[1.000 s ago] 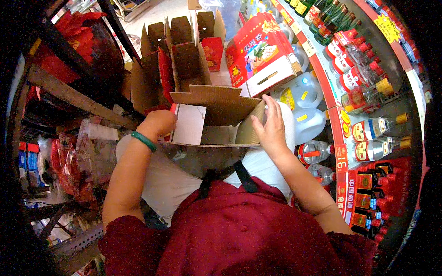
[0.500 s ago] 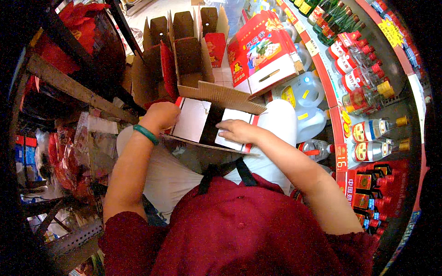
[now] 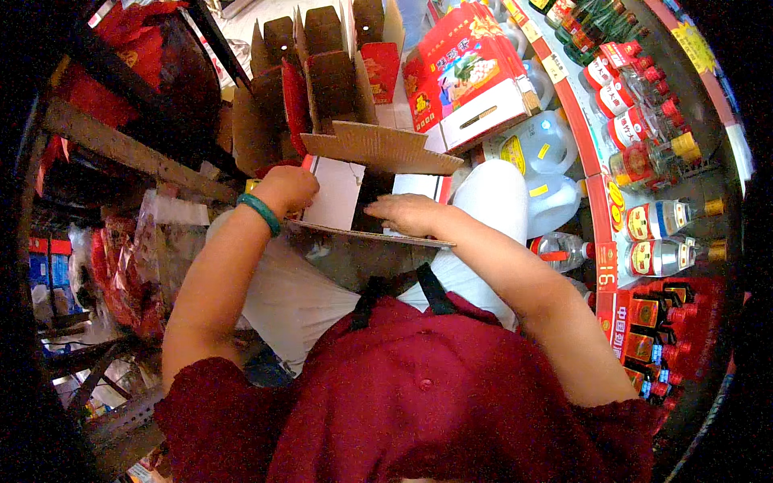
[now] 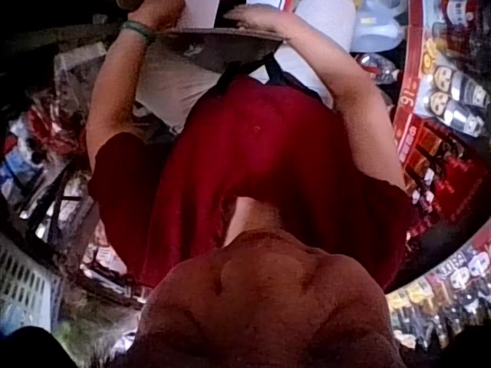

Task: The person assembles red and white cardboard boxes by folding flaps and securing them with yellow tape. The person handles multiple boxes one at a time, folding and taping each before moving to the next.

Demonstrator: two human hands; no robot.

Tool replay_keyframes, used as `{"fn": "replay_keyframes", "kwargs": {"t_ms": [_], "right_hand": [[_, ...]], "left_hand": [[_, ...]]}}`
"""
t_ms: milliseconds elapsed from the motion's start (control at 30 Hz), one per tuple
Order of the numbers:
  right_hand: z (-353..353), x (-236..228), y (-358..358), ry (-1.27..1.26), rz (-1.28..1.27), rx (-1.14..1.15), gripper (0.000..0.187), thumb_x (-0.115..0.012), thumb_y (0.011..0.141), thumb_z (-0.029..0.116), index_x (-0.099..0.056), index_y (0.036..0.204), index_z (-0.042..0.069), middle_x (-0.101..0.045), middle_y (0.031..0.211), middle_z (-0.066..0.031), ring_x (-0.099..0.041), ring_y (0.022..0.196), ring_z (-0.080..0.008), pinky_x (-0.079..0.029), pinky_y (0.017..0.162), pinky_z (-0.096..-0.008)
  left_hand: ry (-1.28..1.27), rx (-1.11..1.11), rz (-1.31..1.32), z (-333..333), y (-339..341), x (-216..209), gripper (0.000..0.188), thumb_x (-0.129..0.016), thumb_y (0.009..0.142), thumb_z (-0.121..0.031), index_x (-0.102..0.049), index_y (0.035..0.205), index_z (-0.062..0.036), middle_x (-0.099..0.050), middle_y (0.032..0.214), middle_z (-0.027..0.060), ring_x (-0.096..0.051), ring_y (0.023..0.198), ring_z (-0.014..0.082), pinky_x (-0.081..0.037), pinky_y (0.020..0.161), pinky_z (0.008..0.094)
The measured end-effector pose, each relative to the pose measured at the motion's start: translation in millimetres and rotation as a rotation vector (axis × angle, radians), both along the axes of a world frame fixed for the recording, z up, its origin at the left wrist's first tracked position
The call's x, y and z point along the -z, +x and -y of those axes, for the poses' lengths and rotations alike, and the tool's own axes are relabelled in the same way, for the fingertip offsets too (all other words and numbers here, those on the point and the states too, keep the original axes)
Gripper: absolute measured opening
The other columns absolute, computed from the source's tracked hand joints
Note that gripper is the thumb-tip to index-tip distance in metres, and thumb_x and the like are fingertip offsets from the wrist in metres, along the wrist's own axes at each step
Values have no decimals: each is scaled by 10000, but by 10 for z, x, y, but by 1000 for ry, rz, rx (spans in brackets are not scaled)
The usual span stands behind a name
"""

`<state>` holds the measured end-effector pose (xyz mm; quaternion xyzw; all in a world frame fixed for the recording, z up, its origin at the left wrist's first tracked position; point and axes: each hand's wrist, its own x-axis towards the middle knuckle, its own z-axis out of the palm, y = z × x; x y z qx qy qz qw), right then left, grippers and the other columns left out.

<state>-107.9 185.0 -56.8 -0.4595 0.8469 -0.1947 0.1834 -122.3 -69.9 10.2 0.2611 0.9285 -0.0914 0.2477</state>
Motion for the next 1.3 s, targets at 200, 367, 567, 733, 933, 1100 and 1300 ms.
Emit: {"fn": "replay_keyframes", "kwargs": {"t_ms": [200, 367, 567, 733, 933, 1100, 1300], "right_hand": [[-210, -381, 41, -358, 559, 256, 495, -564, 844, 354, -497, 1222, 42, -572, 1161, -162, -540, 1069, -327, -413, 931, -380], [-217, -1167, 519, -85, -241, 61, 669, -735, 658, 286, -474, 1244, 96, -431, 1320, -118, -351, 1271, -287, -267, 1035, -506], [-289, -1031, 125, -49, -457, 392, 902, -782, 571, 323, -358, 1350, 158, -176, 1437, -219, -150, 1336, -401, -178, 1051, -565], [-333, -1121, -185, 37, -320, 267, 1111, -807, 530, 445, -191, 1421, 199, -79, 1463, -236, -113, 1341, -432, -183, 1052, -564], [-146, -1360, -443, 190, -368, 97, 1245, -808, 476, 518, -79, 1441, 220, -48, 1461, -259, -104, 1341, -439, -163, 1065, -551], [-52, -1385, -808, 292, -273, 102, 1258, -826, 467, 481, -74, 1441, 221, -70, 1460, -256, -111, 1344, -425, -169, 1080, -498], [93, -1426, -1036, -12, 3, -76, 1029, -658, 634, 648, -243, 1409, 113, -119, 1458, -242, -134, 1352, -381, -186, 1090, -429]], "left_hand": [[23, 2, -12, 11, 85, 0, 184, -518, 740, -153, -627, 804, -18, -637, 843, 216, -629, 806, 381, -510, 681, 470], [35, -34, 10, 35, 27, 24, 186, -536, 739, -175, -639, 823, -45, -639, 864, 203, -628, 819, 371, -507, 694, 471], [-41, -75, 50, 53, -79, 138, 209, -567, 752, -228, -649, 877, -82, -650, 892, 161, -626, 847, 351, -506, 713, 453], [-31, -90, 60, 51, -93, 106, 214, -573, 747, -218, -655, 895, -87, -651, 921, 150, -625, 862, 340, -506, 724, 439], [-26, -118, 101, 89, -150, 150, 221, -544, 748, -178, -655, 913, -82, -646, 947, 153, -623, 870, 335, -504, 729, 433], [102, -249, 118, 241, -239, 392, 207, -532, 776, -238, -629, 875, -84, -641, 918, 169, -618, 859, 360, -494, 731, 460], [77, -127, 146, 52, -95, -21, 203, -530, 777, -223, -624, 882, -77, -641, 925, 166, -616, 881, 352, -496, 740, 449]]}}
